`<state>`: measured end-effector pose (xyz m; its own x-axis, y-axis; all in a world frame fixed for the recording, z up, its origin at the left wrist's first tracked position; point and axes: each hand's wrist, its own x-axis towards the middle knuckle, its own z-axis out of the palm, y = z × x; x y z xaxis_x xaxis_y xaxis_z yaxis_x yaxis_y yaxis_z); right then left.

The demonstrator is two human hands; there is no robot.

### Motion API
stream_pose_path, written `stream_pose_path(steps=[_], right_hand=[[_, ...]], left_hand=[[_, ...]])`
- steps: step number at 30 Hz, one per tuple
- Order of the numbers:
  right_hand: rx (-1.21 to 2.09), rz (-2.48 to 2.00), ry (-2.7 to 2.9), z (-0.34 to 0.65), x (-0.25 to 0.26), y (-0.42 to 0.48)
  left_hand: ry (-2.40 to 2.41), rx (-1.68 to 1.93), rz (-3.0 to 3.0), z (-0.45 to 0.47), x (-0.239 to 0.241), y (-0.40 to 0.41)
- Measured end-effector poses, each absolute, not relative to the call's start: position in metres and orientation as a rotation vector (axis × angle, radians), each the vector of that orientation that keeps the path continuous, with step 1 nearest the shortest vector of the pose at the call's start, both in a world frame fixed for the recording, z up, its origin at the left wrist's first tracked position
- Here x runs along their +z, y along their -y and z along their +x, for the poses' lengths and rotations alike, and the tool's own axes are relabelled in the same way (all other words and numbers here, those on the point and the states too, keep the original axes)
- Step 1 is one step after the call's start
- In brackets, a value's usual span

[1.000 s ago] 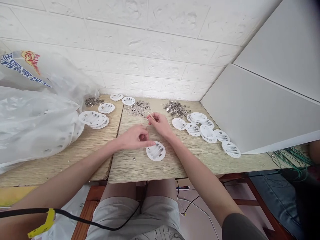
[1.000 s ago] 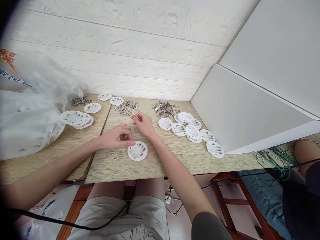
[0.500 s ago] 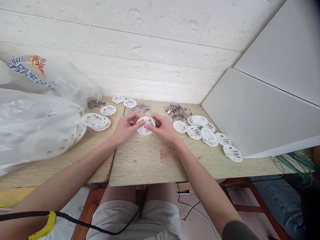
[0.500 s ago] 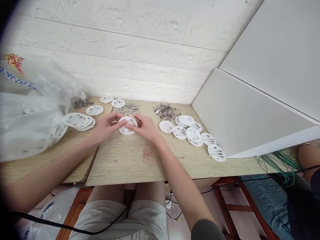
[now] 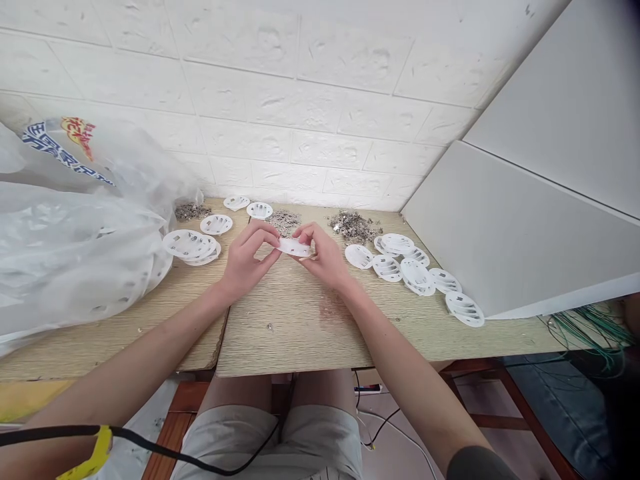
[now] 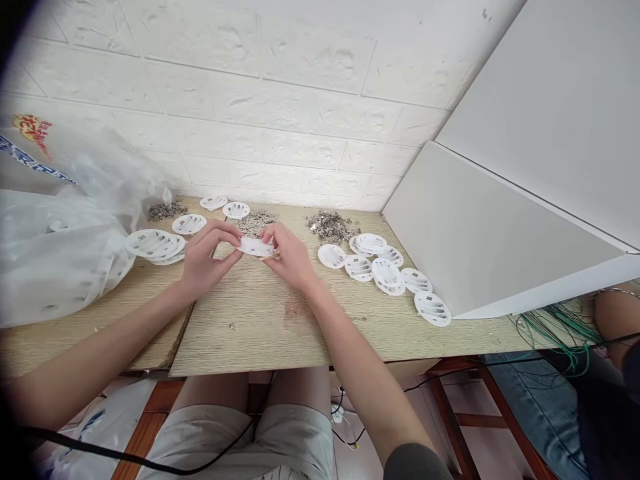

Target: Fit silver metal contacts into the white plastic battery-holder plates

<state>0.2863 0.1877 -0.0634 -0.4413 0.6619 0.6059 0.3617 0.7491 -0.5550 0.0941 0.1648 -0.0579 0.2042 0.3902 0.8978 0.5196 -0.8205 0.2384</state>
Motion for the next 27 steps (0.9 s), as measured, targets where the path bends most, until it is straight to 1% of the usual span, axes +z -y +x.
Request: stream_pose_path(steps=[6,19,27], right_hand=[[0.21,-0.83,2.138,0.2872,-0.064,-0.1883],[0.265,-0.923,2.152,0.2846,-0.0682,-0.1869],[0.252,-0.855,2.211,0.2825,-0.0688,-0.1865]], left_hand=[[0.869,-1.618,-2.308,0.0917,-0.0578,-0.165],[0.939,-1.645,-2.294,0.0923,-0.0606,-0.1674],[1.29,-1.842,-2.303,0.0957,-0.0569,-0.1647]])
